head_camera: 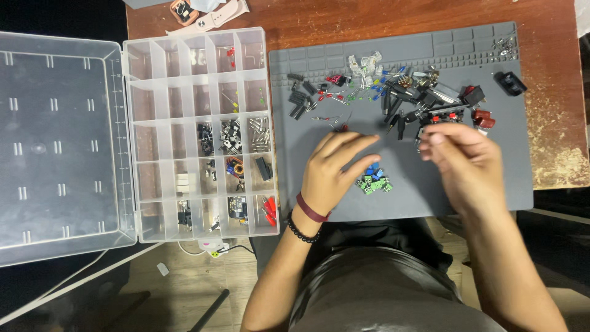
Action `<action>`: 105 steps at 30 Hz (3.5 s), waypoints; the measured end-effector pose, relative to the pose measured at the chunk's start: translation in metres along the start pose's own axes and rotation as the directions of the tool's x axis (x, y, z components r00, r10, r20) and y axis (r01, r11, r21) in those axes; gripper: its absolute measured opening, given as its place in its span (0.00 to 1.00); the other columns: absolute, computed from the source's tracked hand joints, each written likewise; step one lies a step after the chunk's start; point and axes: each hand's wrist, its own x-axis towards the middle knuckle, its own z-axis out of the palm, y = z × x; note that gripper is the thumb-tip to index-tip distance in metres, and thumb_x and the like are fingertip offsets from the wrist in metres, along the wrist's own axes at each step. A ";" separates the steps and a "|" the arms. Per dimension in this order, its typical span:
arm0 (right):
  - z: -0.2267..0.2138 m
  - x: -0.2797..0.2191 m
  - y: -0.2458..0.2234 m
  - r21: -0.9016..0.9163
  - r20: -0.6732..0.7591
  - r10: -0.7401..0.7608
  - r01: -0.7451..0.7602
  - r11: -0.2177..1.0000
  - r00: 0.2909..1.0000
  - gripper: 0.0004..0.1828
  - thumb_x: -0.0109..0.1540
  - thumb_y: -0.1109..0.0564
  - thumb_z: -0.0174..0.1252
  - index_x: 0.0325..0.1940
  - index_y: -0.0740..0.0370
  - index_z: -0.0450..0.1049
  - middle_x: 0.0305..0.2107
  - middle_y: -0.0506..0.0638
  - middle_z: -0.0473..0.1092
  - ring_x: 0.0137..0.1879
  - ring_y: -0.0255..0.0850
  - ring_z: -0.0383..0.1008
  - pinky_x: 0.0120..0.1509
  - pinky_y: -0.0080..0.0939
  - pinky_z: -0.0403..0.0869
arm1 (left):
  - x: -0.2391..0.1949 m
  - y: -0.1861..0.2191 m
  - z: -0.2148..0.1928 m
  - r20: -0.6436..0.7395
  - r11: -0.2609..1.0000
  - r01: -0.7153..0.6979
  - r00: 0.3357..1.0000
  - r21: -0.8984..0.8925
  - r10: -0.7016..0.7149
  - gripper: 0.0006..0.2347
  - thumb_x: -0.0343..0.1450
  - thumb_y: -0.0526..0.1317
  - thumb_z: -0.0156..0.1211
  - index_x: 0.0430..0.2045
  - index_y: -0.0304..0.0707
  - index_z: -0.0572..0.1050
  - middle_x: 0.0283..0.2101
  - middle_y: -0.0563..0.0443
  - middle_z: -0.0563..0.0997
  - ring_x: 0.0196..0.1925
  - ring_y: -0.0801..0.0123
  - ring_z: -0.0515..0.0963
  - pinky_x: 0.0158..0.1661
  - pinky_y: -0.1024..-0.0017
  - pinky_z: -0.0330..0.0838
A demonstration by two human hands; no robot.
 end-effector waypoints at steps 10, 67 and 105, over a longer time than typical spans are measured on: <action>0.047 0.023 0.036 -0.043 0.174 -0.091 0.099 0.994 0.981 0.05 0.63 0.69 0.64 0.43 0.73 0.79 0.31 0.59 0.77 0.39 0.38 0.77 0.43 0.35 0.78 | 0.003 0.006 -0.001 -0.188 0.991 0.026 0.981 -0.133 -0.051 0.10 0.68 0.35 0.71 0.42 0.48 0.84 0.40 0.54 0.85 0.38 0.62 0.84 0.39 0.69 0.80; -0.031 0.093 -0.061 0.272 0.340 -0.291 0.202 0.941 0.894 0.16 0.68 0.42 0.65 0.44 0.54 0.71 0.32 0.46 0.67 0.27 0.30 0.65 0.30 0.26 0.65 | 0.019 0.037 0.067 0.192 0.955 -0.050 0.981 0.292 -0.007 0.06 0.69 0.28 0.61 0.37 0.35 0.77 0.42 0.45 0.78 0.42 0.51 0.73 0.40 0.56 0.70; 0.088 -0.006 -0.018 -0.326 0.326 -0.354 0.456 0.828 0.877 0.09 0.66 0.73 0.60 0.48 0.73 0.81 0.39 0.63 0.75 0.36 0.46 0.80 0.35 0.42 0.80 | 0.005 0.030 -0.010 -0.168 0.943 0.230 0.947 -0.240 -0.273 0.03 0.75 0.34 0.59 0.34 0.35 0.78 0.25 0.47 0.75 0.29 0.56 0.78 0.34 0.62 0.75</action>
